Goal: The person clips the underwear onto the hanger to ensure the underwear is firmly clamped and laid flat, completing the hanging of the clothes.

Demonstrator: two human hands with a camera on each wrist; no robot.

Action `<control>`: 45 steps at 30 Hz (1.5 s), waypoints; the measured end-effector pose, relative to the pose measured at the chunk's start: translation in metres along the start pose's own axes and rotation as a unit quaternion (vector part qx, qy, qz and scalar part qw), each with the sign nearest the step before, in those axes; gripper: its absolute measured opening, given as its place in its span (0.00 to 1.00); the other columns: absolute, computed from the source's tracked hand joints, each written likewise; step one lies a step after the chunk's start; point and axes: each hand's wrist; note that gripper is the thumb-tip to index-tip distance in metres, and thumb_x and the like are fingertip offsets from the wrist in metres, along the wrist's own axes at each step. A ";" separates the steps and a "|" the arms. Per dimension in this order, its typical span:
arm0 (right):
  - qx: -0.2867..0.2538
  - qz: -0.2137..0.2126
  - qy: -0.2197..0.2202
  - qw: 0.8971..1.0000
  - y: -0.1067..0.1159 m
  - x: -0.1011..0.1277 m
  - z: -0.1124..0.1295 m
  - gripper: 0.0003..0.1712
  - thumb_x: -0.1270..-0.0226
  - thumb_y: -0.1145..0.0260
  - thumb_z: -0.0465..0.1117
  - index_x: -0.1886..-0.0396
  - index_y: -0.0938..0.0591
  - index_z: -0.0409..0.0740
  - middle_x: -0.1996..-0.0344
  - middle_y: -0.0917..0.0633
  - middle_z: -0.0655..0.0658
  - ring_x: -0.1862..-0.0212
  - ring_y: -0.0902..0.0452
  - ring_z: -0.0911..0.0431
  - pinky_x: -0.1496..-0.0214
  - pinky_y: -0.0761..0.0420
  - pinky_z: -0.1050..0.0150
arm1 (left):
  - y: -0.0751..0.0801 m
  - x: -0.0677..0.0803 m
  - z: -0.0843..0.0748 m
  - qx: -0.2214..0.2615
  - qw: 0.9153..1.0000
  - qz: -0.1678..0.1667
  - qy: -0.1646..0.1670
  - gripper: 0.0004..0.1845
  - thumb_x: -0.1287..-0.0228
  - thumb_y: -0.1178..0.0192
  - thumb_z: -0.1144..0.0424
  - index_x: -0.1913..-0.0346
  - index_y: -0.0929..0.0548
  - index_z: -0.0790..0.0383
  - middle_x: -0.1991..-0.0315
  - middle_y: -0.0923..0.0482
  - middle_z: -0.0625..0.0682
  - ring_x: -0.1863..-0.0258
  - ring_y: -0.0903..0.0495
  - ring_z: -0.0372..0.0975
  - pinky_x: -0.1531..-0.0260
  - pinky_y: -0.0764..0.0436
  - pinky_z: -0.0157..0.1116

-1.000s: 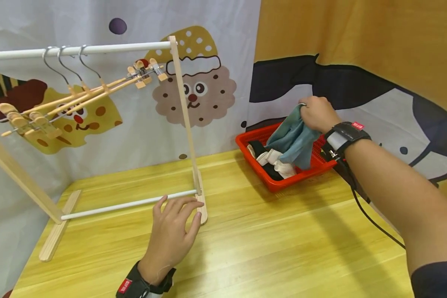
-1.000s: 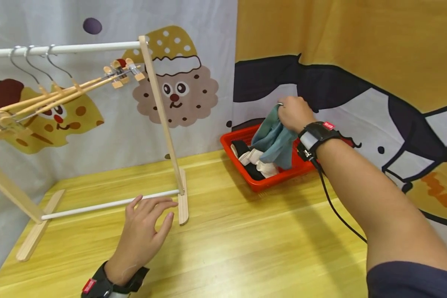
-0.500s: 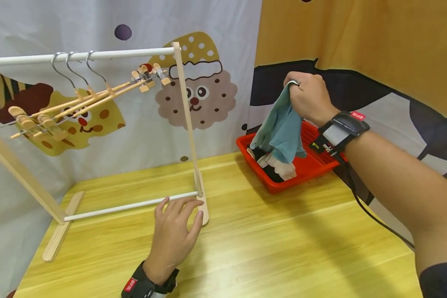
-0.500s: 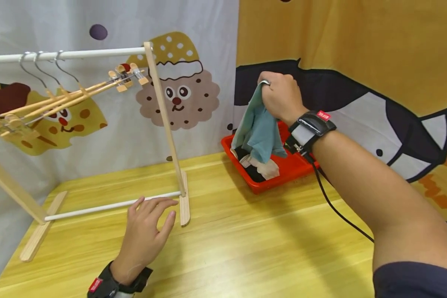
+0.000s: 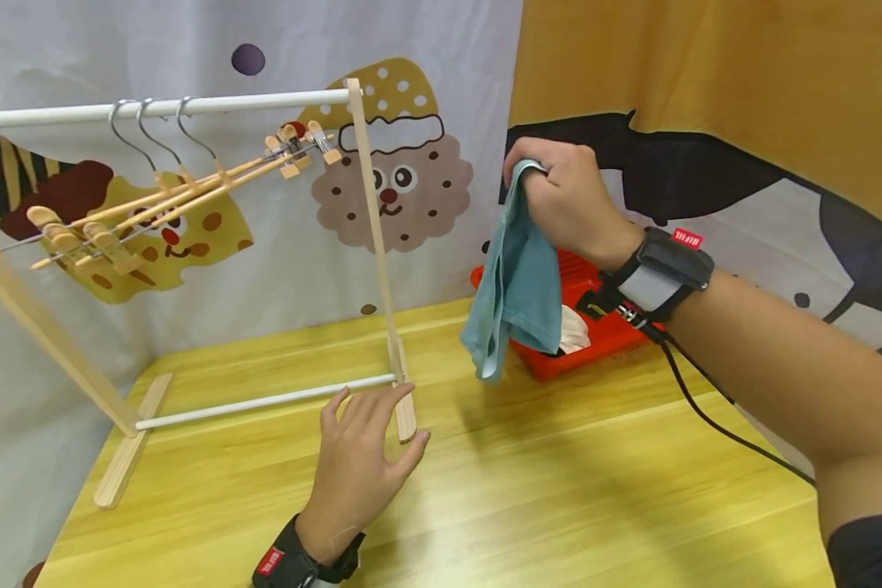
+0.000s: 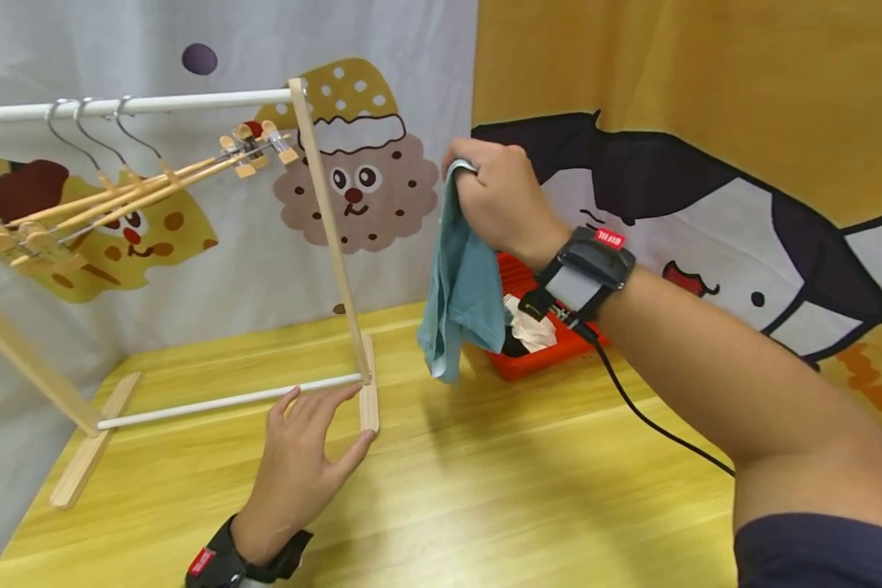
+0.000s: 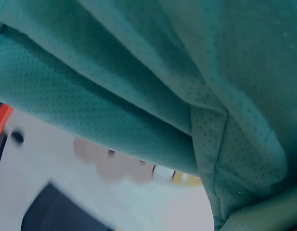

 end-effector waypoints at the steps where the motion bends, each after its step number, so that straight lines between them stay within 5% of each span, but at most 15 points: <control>1: -0.008 0.009 0.003 1.000 -0.003 0.004 0.003 0.21 0.29 0.57 0.32 0.68 0.17 0.41 0.72 0.19 0.44 0.73 0.28 0.56 0.71 0.29 0.66 | -0.001 0.000 -0.002 -0.001 1.000 0.003 -0.005 0.32 0.43 0.28 0.48 0.36 0.23 0.53 0.48 0.17 0.49 0.48 0.19 0.45 0.37 0.37 0.60; 7: -0.059 0.084 0.017 0.995 -0.028 0.024 0.022 0.20 0.28 0.56 0.31 0.67 0.16 0.44 0.65 0.16 0.47 0.69 0.26 0.56 0.67 0.27 0.64 | -0.005 -0.001 -0.009 -0.004 1.000 0.018 -0.024 0.42 0.47 0.27 0.43 0.31 0.30 0.53 0.46 0.19 0.51 0.46 0.20 0.44 0.40 0.32 0.56; 12: -0.099 0.147 0.011 0.984 -0.045 0.035 0.035 0.20 0.30 0.55 0.31 0.65 0.16 0.47 0.64 0.19 0.47 0.68 0.28 0.54 0.66 0.29 0.62 | -0.007 -0.002 -0.006 -0.024 1.000 0.009 0.008 0.47 0.50 0.25 0.42 0.29 0.33 0.55 0.43 0.22 0.54 0.46 0.20 0.46 0.47 0.27 0.51; 20: -0.098 0.218 -0.005 0.971 -0.049 0.046 0.026 0.18 0.28 0.52 0.34 0.59 0.15 0.49 0.60 0.16 0.49 0.59 0.23 0.55 0.55 0.25 0.59 | 0.002 -0.001 0.011 -0.017 0.998 -0.062 0.013 0.14 0.46 0.26 0.67 0.56 0.14 0.59 0.63 0.12 0.51 0.66 0.13 0.43 0.51 0.25 0.51; 26: -0.094 0.272 -0.051 0.956 -0.043 0.050 -0.007 0.15 0.26 0.49 0.38 0.57 0.15 0.50 0.57 0.15 0.49 0.53 0.23 0.55 0.45 0.26 0.56 | 0.025 -0.004 0.027 -0.007 0.995 -0.090 0.051 0.12 0.43 0.29 0.71 0.55 0.13 0.63 0.63 0.11 0.57 0.68 0.13 0.49 0.49 0.27 0.54; 33: -0.093 0.360 -0.100 0.923 -0.039 0.058 -0.041 0.06 0.24 0.44 0.40 0.51 0.27 0.48 0.51 0.24 0.45 0.51 0.26 0.51 0.48 0.28 0.56 | 0.046 -0.012 0.045 0.002 0.996 -0.050 0.072 0.12 0.40 0.29 0.69 0.54 0.15 0.64 0.66 0.12 0.58 0.73 0.15 0.48 0.68 0.18 0.48; 38: -0.081 0.384 -0.101 0.914 -0.034 0.069 -0.054 0.07 0.24 0.43 0.41 0.52 0.30 0.47 0.52 0.25 0.44 0.52 0.27 0.51 0.53 0.29 0.58 | 0.055 -0.016 0.050 0.020 0.996 -0.009 0.084 0.11 0.39 0.30 0.68 0.54 0.15 0.64 0.64 0.12 0.57 0.69 0.13 0.47 0.70 0.18 0.43; 45: -0.090 0.408 -0.095 0.904 -0.024 0.084 -0.066 0.06 0.25 0.40 0.40 0.53 0.25 0.47 0.54 0.20 0.46 0.52 0.25 0.53 0.49 0.26 0.58 | 0.079 -0.021 0.053 0.080 0.984 0.044 0.154 0.11 0.37 0.30 0.60 0.54 0.14 0.60 0.60 0.13 0.54 0.66 0.17 0.34 0.71 0.23 0.27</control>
Point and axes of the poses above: each hand's wrist, its own x-axis away from the middle knuckle, its own y-axis out of the back of the hand, z = x × y
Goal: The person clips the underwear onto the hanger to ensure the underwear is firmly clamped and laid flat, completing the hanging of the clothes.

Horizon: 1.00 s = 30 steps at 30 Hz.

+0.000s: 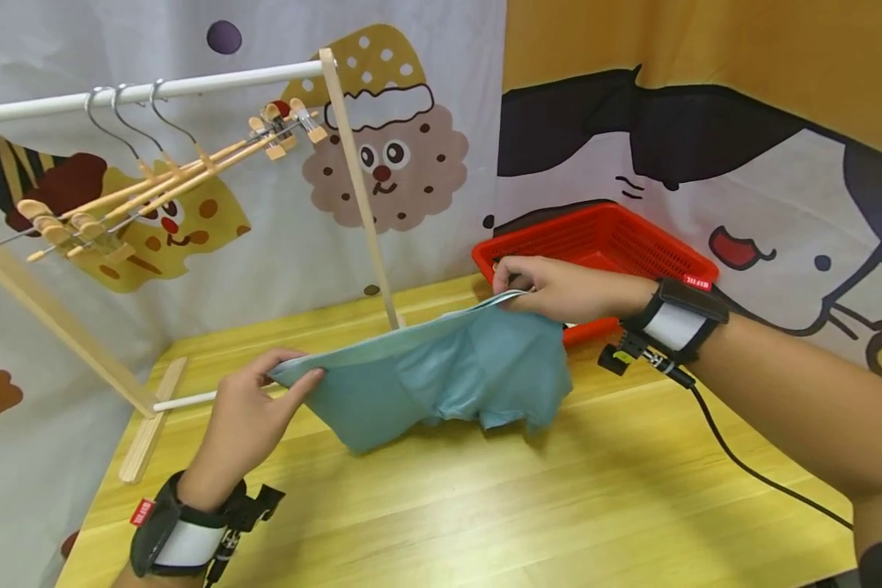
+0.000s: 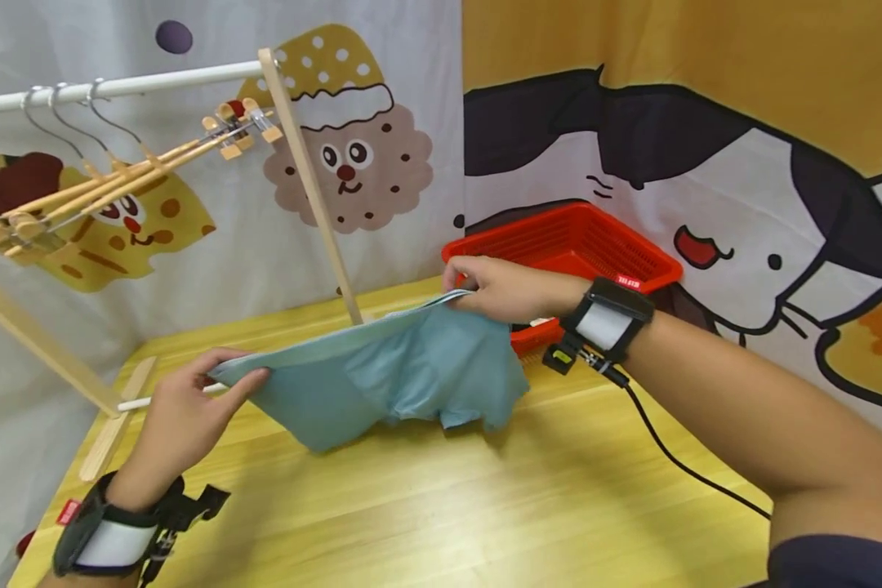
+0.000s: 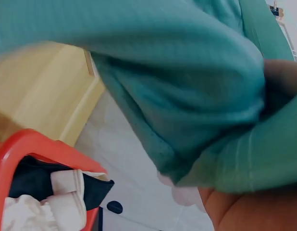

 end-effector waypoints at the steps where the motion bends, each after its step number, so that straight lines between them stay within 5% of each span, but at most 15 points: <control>1: 0.005 0.002 0.006 1.000 0.000 0.002 -0.002 0.05 0.26 0.38 0.41 0.54 0.24 0.48 0.56 0.19 0.47 0.53 0.25 0.53 0.49 0.26 0.57 | 0.003 0.000 0.000 0.008 1.000 0.009 0.011 0.12 0.37 0.30 0.59 0.54 0.14 0.59 0.59 0.13 0.53 0.65 0.19 0.32 0.70 0.22 0.26; 5: 0.022 0.012 0.026 0.999 -0.002 0.013 -0.008 0.05 0.28 0.35 0.44 0.55 0.17 0.55 0.58 0.17 0.52 0.53 0.25 0.55 0.46 0.24 0.58 | 0.014 0.001 -0.001 0.041 0.997 0.046 0.039 0.13 0.34 0.32 0.56 0.52 0.16 0.58 0.59 0.17 0.52 0.69 0.22 0.27 0.73 0.22 0.28; 10: 0.018 0.029 0.017 0.999 -0.008 0.026 -0.011 0.09 0.28 0.35 0.48 0.51 0.15 0.60 0.55 0.18 0.53 0.53 0.26 0.54 0.53 0.22 0.63 | 0.023 0.005 -0.002 0.064 0.993 0.089 0.042 0.12 0.31 0.36 0.59 0.49 0.20 0.58 0.68 0.24 0.52 0.82 0.30 0.35 0.83 0.31 0.33; 17: -0.037 0.047 -0.006 0.998 -0.015 0.047 -0.014 0.07 0.27 0.36 0.49 0.54 0.18 0.56 0.61 0.20 0.49 0.55 0.26 0.51 0.57 0.24 0.65 | 0.036 0.014 -0.002 0.073 0.992 0.101 0.029 0.09 0.30 0.37 0.63 0.50 0.20 0.58 0.77 0.30 0.48 0.88 0.36 0.35 0.88 0.33 0.34; 24: -0.091 0.062 0.027 0.993 -0.022 0.067 -0.015 0.05 0.25 0.38 0.46 0.57 0.17 0.56 0.65 0.21 0.49 0.55 0.25 0.53 0.57 0.24 0.64 | 0.052 0.026 -0.005 0.079 0.990 0.114 0.022 0.09 0.31 0.37 0.65 0.51 0.21 0.53 0.78 0.28 0.46 0.88 0.34 0.36 0.88 0.31 0.34; 27: -0.166 0.069 0.042 0.983 -0.030 0.073 -0.018 0.07 0.23 0.41 0.41 0.54 0.17 0.50 0.63 0.21 0.48 0.55 0.25 0.53 0.57 0.23 0.64 | 0.054 0.032 -0.004 0.111 0.984 0.136 0.023 0.10 0.30 0.39 0.68 0.50 0.22 0.53 0.77 0.27 0.45 0.89 0.33 0.36 0.88 0.30 0.34; 30: -0.270 0.083 0.036 0.959 -0.042 0.072 -0.027 0.10 0.22 0.45 0.38 0.52 0.19 0.39 0.62 0.21 0.48 0.56 0.23 0.53 0.56 0.21 0.63 | 0.053 0.035 -0.001 0.142 0.972 0.181 0.041 0.09 0.28 0.41 0.66 0.49 0.23 0.54 0.81 0.32 0.43 0.91 0.36 0.36 0.88 0.30 0.35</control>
Point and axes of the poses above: each hand's wrist, its own x-axis away from the middle knuckle, its own y-axis out of the back of the hand, z = x × y
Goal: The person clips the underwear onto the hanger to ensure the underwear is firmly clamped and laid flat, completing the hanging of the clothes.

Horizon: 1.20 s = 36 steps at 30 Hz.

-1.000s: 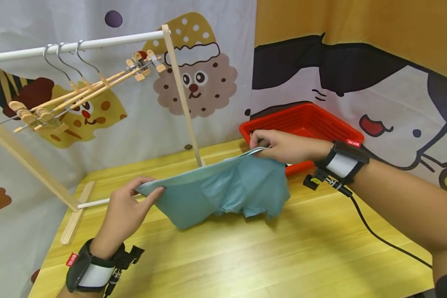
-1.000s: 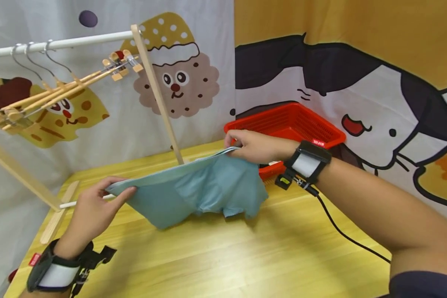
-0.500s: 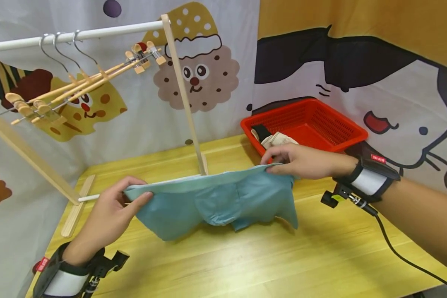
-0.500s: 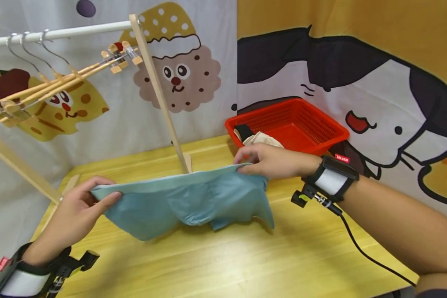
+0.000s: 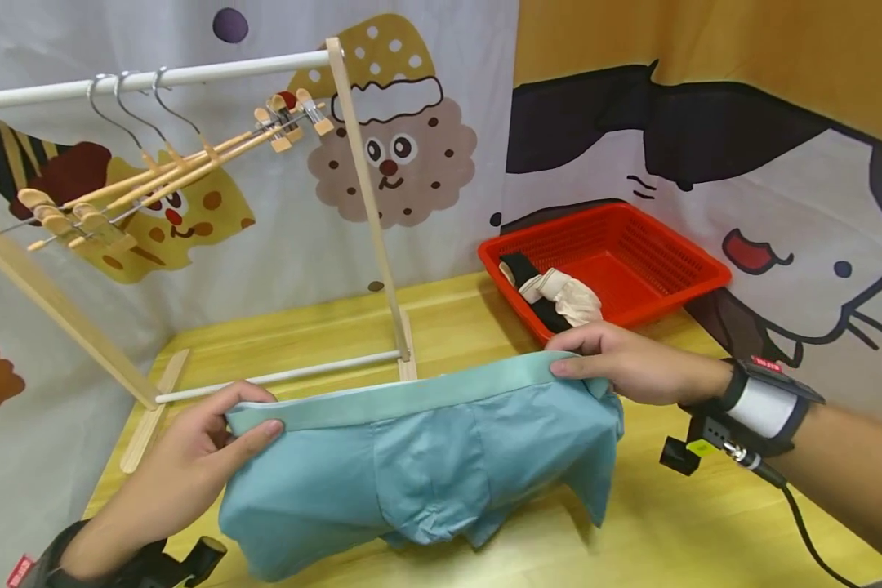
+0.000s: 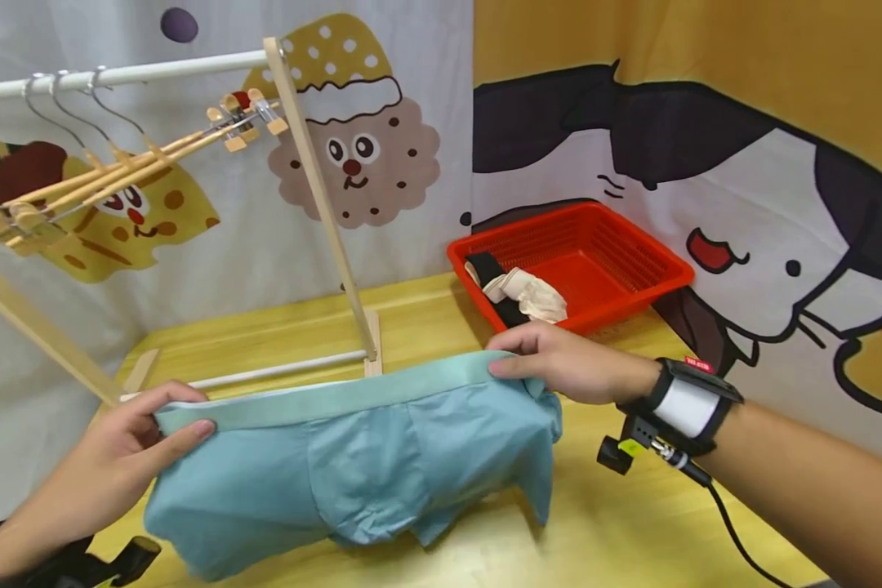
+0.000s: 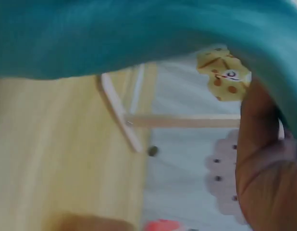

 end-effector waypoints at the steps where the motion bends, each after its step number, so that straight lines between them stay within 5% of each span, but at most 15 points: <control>1: -0.030 -0.001 -0.012 0.999 -0.002 -0.003 -0.006 0.11 0.22 0.45 0.38 0.52 0.20 0.37 0.62 0.21 0.47 0.57 0.23 0.53 0.56 0.20 0.63 | -0.001 0.000 0.003 0.007 1.000 0.018 0.015 0.08 0.27 0.42 0.64 0.48 0.23 0.54 0.82 0.33 0.43 0.91 0.37 0.35 0.88 0.29 0.35; 4: -0.064 -0.031 -0.065 0.995 -0.009 -0.014 -0.029 0.13 0.23 0.43 0.41 0.52 0.20 0.36 0.61 0.20 0.47 0.57 0.23 0.52 0.55 0.21 0.62 | -0.006 -0.007 0.015 0.030 0.994 0.080 0.063 0.10 0.26 0.43 0.57 0.48 0.24 0.56 0.83 0.31 0.44 0.94 0.34 0.37 0.89 0.26 0.38; 10: 0.029 -0.094 -0.136 0.986 -0.020 -0.040 -0.077 0.12 0.27 0.39 0.43 0.56 0.18 0.37 0.63 0.21 0.45 0.58 0.26 0.52 0.56 0.25 0.63 | -0.026 -0.029 0.059 0.032 0.978 0.157 0.135 0.17 0.26 0.43 0.51 0.45 0.25 0.59 0.88 0.28 0.51 0.93 0.26 0.41 0.89 0.22 0.47; 20: 0.173 -0.126 -0.114 0.970 -0.018 -0.076 -0.141 0.08 0.28 0.37 0.39 0.67 0.16 0.41 0.74 0.24 0.51 0.68 0.28 0.56 0.66 0.29 0.67 | -0.050 -0.055 0.116 -0.042 0.984 0.119 0.122 0.09 0.26 0.43 0.60 0.53 0.23 0.63 0.76 0.23 0.56 0.87 0.23 0.44 0.86 0.25 0.37; 24: 0.163 -0.142 -0.102 0.971 -0.012 -0.081 -0.147 0.11 0.27 0.37 0.39 0.71 0.19 0.39 0.79 0.30 0.52 0.73 0.30 0.58 0.70 0.31 0.69 | -0.050 -0.059 0.124 -0.052 0.984 0.115 0.127 0.07 0.25 0.43 0.61 0.56 0.23 0.63 0.75 0.23 0.56 0.86 0.23 0.44 0.84 0.23 0.37; 31: 0.178 -0.178 -0.107 0.962 -0.006 -0.086 -0.147 0.11 0.25 0.39 0.42 0.64 0.16 0.41 0.78 0.29 0.52 0.71 0.29 0.57 0.68 0.30 0.67 | -0.046 -0.064 0.132 -0.067 0.982 0.100 0.143 0.09 0.24 0.45 0.60 0.54 0.23 0.63 0.72 0.24 0.56 0.83 0.21 0.44 0.83 0.23 0.38; 36: 0.191 -0.176 -0.132 0.956 -0.007 -0.088 -0.151 0.13 0.27 0.37 0.43 0.72 0.20 0.42 0.83 0.33 0.53 0.79 0.32 0.58 0.74 0.33 0.66 | -0.052 -0.066 0.140 -0.124 0.976 0.092 0.152 0.11 0.25 0.43 0.57 0.64 0.24 0.61 0.79 0.30 0.51 0.84 0.27 0.40 0.83 0.29 0.36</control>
Point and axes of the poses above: each hand's wrist, its own x-axis away from the middle knuckle, its own y-axis out of the back of the hand, z = x × y
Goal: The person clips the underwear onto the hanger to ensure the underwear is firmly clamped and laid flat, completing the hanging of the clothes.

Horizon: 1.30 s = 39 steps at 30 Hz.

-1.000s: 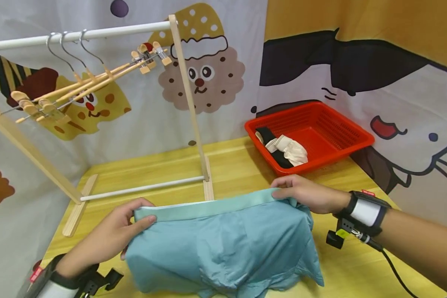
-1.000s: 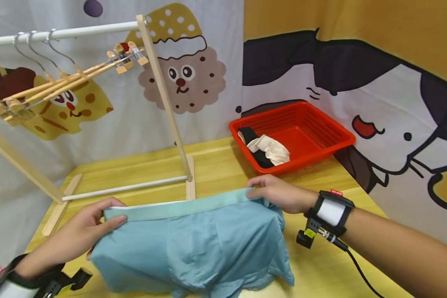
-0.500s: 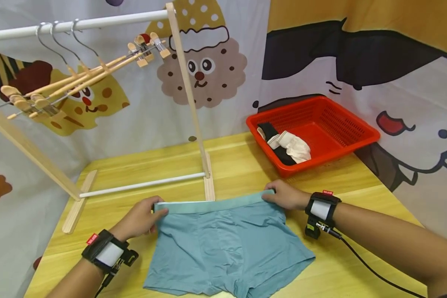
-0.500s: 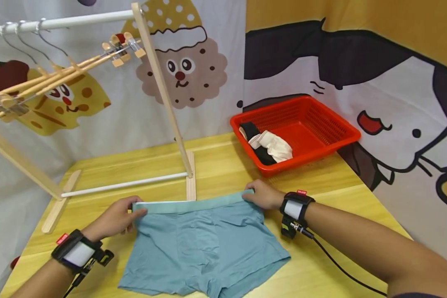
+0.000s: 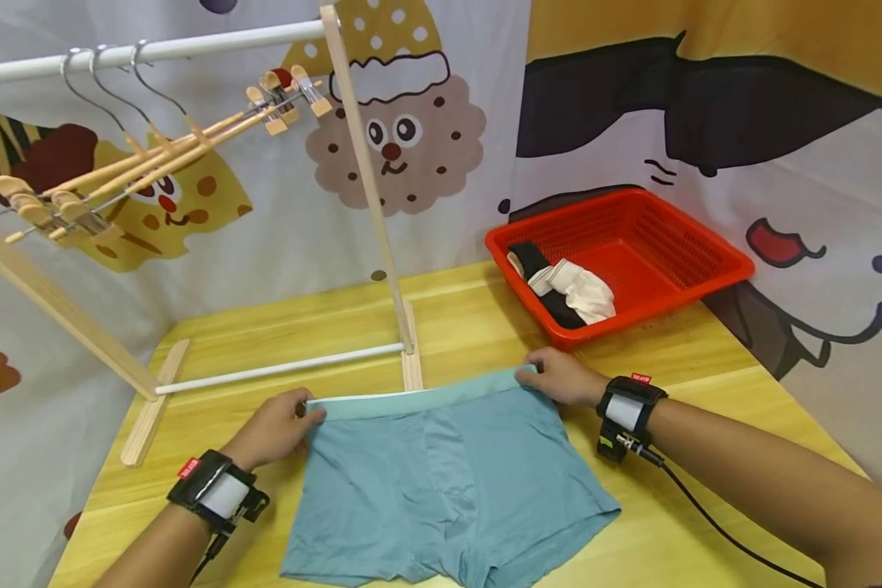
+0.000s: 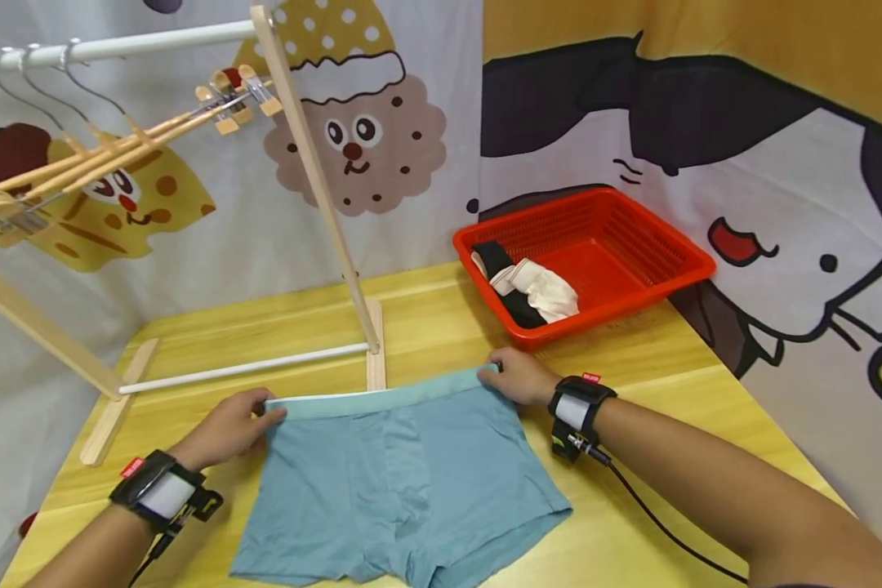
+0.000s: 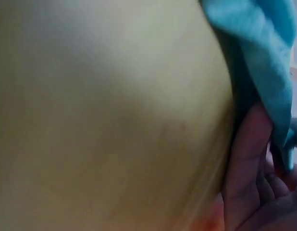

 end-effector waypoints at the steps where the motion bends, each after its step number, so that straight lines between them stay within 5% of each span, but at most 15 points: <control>1: 0.009 0.001 -0.004 1.000 -0.001 0.000 -0.001 0.14 0.28 0.36 0.43 0.75 0.22 0.43 0.84 0.33 0.54 0.81 0.32 0.58 0.76 0.33 0.66 | -0.001 0.001 0.000 -0.016 1.000 -0.004 0.006 0.13 0.26 0.43 0.55 0.67 0.25 0.60 0.81 0.32 0.49 0.84 0.29 0.39 0.83 0.31 0.35; 9: 0.087 0.005 -0.059 0.994 -0.006 0.003 -0.015 0.30 0.35 0.33 0.60 0.89 0.32 0.51 0.91 0.38 0.56 0.88 0.39 0.60 0.83 0.42 0.68 | -0.005 0.007 0.003 -0.106 0.994 -0.006 0.035 0.18 0.33 0.37 0.47 0.75 0.24 0.54 0.82 0.30 0.46 0.82 0.32 0.37 0.81 0.35 0.34; 15: 0.074 0.032 -0.058 0.995 -0.001 0.008 -0.019 0.31 0.32 0.36 0.61 0.91 0.32 0.53 0.92 0.38 0.57 0.90 0.39 0.60 0.85 0.44 0.68 | 0.006 0.010 -0.008 -0.169 0.984 -0.034 0.039 0.18 0.38 0.33 0.46 0.75 0.22 0.54 0.83 0.29 0.45 0.82 0.31 0.37 0.82 0.35 0.35; 18: 0.042 0.062 -0.058 0.995 0.002 0.009 -0.021 0.29 0.28 0.38 0.56 0.89 0.31 0.52 0.92 0.35 0.56 0.91 0.33 0.60 0.85 0.40 0.69 | 0.014 0.015 -0.024 -0.199 0.977 -0.069 0.015 0.15 0.35 0.35 0.48 0.72 0.21 0.55 0.86 0.32 0.45 0.86 0.33 0.37 0.85 0.37 0.35; 22: 0.010 0.082 -0.060 0.995 0.005 0.009 -0.020 0.27 0.27 0.38 0.52 0.87 0.29 0.49 0.92 0.32 0.54 0.91 0.28 0.58 0.85 0.37 0.69 | 0.037 0.027 -0.057 -0.208 0.966 -0.142 -0.061 0.10 0.31 0.38 0.53 0.67 0.19 0.55 0.85 0.30 0.44 0.89 0.36 0.35 0.88 0.38 0.33; 25: 0.010 0.082 -0.055 0.995 0.005 0.008 -0.018 0.26 0.27 0.38 0.51 0.87 0.29 0.49 0.91 0.31 0.54 0.91 0.28 0.59 0.85 0.37 0.69 | 0.068 0.038 -0.084 -0.207 0.944 -0.213 -0.146 0.06 0.30 0.40 0.57 0.64 0.19 0.54 0.78 0.24 0.43 0.83 0.30 0.33 0.82 0.31 0.33; 28: 0.010 0.083 -0.053 0.995 0.004 0.006 -0.017 0.27 0.27 0.37 0.51 0.87 0.29 0.49 0.92 0.31 0.53 0.91 0.28 0.59 0.86 0.37 0.69 | 0.110 0.050 -0.106 -0.198 0.906 -0.294 -0.231 0.04 0.32 0.40 0.62 0.63 0.17 0.58 0.71 0.19 0.49 0.72 0.23 0.38 0.66 0.25 0.38; 31: 0.018 0.086 -0.051 0.995 0.004 0.004 -0.016 0.27 0.27 0.38 0.52 0.87 0.29 0.49 0.93 0.31 0.53 0.91 0.29 0.59 0.86 0.36 0.69 | 0.158 0.064 -0.120 -0.182 0.868 -0.382 -0.260 0.08 0.34 0.41 0.65 0.60 0.17 0.67 0.64 0.17 0.60 0.61 0.23 0.50 0.49 0.31 0.49; 35: 0.026 0.083 -0.056 0.995 0.004 0.003 -0.016 0.27 0.27 0.38 0.53 0.88 0.29 0.49 0.93 0.30 0.53 0.91 0.29 0.58 0.86 0.37 0.69 | 0.222 0.076 -0.130 -0.171 0.861 -0.457 -0.146 0.19 0.30 0.50 0.60 0.48 0.18 0.71 0.50 0.20 0.69 0.46 0.30 0.59 0.41 0.39 0.52; 37: 0.025 0.080 -0.062 0.995 0.004 0.003 -0.016 0.28 0.27 0.38 0.52 0.88 0.29 0.49 0.93 0.31 0.53 0.91 0.28 0.58 0.86 0.37 0.69 | 0.251 0.076 -0.128 -0.180 0.868 -0.458 -0.062 0.24 0.28 0.55 0.56 0.39 0.21 0.67 0.42 0.23 0.69 0.55 0.25 0.58 0.48 0.31 0.44; 39: 0.024 0.079 -0.068 0.994 0.005 0.003 -0.016 0.28 0.27 0.38 0.52 0.88 0.28 0.49 0.92 0.31 0.53 0.91 0.28 0.58 0.86 0.36 0.69 | 0.273 0.074 -0.121 -0.197 0.882 -0.427 0.009 0.27 0.26 0.59 0.55 0.31 0.28 0.64 0.37 0.26 0.69 0.59 0.24 0.57 0.66 0.27 0.36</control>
Point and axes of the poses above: each hand's wrist, its own x-axis away from the middle knuckle, its own y-axis out of the back of the hand, z = x × y
